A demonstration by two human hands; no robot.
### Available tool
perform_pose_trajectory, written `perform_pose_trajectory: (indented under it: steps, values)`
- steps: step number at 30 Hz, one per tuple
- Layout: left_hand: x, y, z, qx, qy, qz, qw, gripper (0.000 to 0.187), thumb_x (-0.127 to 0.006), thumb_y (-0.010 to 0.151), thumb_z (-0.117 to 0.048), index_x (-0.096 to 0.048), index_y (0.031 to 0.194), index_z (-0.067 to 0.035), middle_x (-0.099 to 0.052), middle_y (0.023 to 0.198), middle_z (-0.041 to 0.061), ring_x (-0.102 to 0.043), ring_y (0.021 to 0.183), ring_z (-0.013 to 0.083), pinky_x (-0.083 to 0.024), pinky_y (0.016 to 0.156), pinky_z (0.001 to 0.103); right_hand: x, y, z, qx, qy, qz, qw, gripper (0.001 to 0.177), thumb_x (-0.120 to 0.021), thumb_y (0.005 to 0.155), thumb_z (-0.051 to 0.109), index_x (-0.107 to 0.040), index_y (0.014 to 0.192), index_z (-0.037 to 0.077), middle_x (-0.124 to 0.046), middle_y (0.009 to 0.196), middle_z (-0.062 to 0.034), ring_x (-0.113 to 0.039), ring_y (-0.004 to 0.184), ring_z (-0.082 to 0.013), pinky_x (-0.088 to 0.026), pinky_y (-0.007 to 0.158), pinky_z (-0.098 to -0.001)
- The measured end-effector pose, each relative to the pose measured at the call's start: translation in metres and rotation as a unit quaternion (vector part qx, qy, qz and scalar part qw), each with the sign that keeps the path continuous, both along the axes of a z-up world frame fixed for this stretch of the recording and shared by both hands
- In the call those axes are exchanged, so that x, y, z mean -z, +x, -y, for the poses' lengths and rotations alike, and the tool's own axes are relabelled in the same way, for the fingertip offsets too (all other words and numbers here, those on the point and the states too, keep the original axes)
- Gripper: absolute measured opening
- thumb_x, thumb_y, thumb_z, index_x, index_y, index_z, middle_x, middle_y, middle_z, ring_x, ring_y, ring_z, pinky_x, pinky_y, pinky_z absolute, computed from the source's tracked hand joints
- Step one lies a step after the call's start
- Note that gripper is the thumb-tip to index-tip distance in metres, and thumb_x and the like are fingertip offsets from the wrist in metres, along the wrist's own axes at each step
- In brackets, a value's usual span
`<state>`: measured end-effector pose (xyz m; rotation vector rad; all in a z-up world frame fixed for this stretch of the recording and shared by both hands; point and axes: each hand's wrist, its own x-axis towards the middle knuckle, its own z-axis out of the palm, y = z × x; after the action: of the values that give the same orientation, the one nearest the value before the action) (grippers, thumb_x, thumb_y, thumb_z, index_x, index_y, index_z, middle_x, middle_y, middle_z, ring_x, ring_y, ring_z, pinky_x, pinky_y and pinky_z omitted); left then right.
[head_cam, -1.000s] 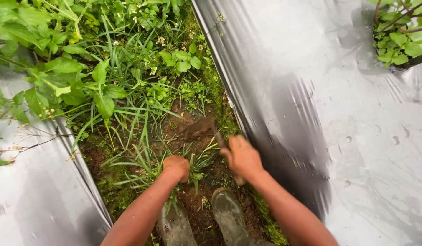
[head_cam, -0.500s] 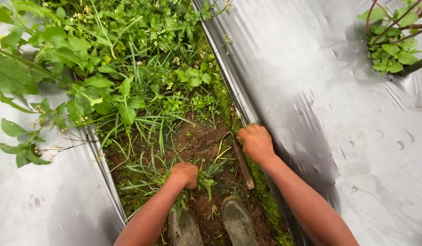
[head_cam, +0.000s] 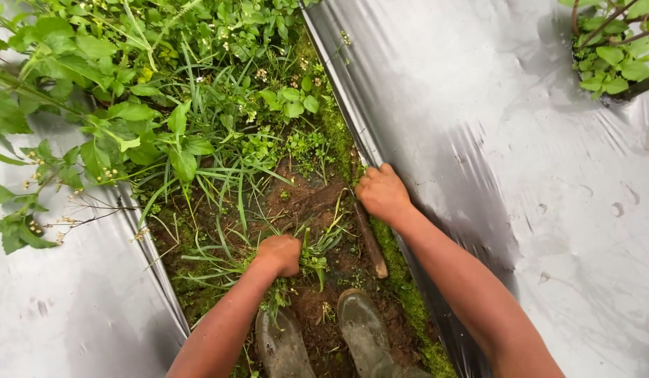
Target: The person uses a hand hoe to loosen soil and remove weeds from a narrow strip between plastic-covered garden beds. They pull the weeds by hand and clear the area, occasionally adjusting the plastic sheeting around the base of nearby plants.
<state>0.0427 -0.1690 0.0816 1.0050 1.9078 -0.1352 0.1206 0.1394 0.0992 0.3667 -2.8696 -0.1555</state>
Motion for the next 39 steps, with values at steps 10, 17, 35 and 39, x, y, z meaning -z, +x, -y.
perform_pose_trajectory:
  steps: [10,17,35,39]
  values:
    - [-0.038,0.0,-0.006,-0.001,0.017,0.015,1.0,0.028,-0.059,0.091,-0.006,-0.075,0.112,0.004,-0.07,0.123,0.025,-0.074,0.098,0.0421,-0.066,0.079,0.057,-0.049,0.06,0.012,-0.109,0.078,0.154,0.979,0.017,-0.082,0.075,0.035,-0.078,0.075,0.018,-0.072,0.075,-0.0023,-0.062,0.087,-0.0288,-0.043,0.086,-0.0534]
    - [-0.023,-0.003,-0.007,0.02,-0.002,0.037,0.999,0.041,-0.056,0.091,-0.005,-0.069,0.129,0.004,-0.063,0.136,0.027,-0.073,0.103,0.042,-0.065,0.081,0.057,-0.02,0.05,-0.011,-0.092,-0.098,0.146,0.98,0.025,-0.075,0.088,0.04,-0.072,0.08,0.017,-0.067,0.077,0.0006,-0.065,0.084,-0.022,-0.049,0.081,-0.04]
    - [-0.052,-0.008,-0.012,-0.018,0.031,0.021,0.999,0.053,-0.057,0.091,-0.003,-0.056,0.144,0.005,-0.059,0.14,0.029,-0.072,0.106,0.0431,-0.064,0.084,0.057,-0.032,0.002,-0.015,0.052,-0.049,0.075,0.995,0.012,-0.059,0.101,0.016,-0.07,0.096,0.018,-0.067,0.093,-0.0025,-0.064,0.094,-0.0184,-0.047,0.082,-0.0307]
    - [-0.056,-0.009,-0.01,-0.032,0.04,0.027,0.998,0.055,-0.056,0.09,-0.001,-0.054,0.144,0.006,-0.058,0.139,0.03,-0.072,0.107,0.0442,-0.064,0.084,0.058,-0.02,-0.033,-0.021,0.01,0.025,-0.105,0.994,0.006,-0.066,0.092,0.02,-0.069,0.092,0.016,-0.056,0.084,-0.0051,-0.056,0.081,-0.0265,-0.041,0.07,-0.0406]
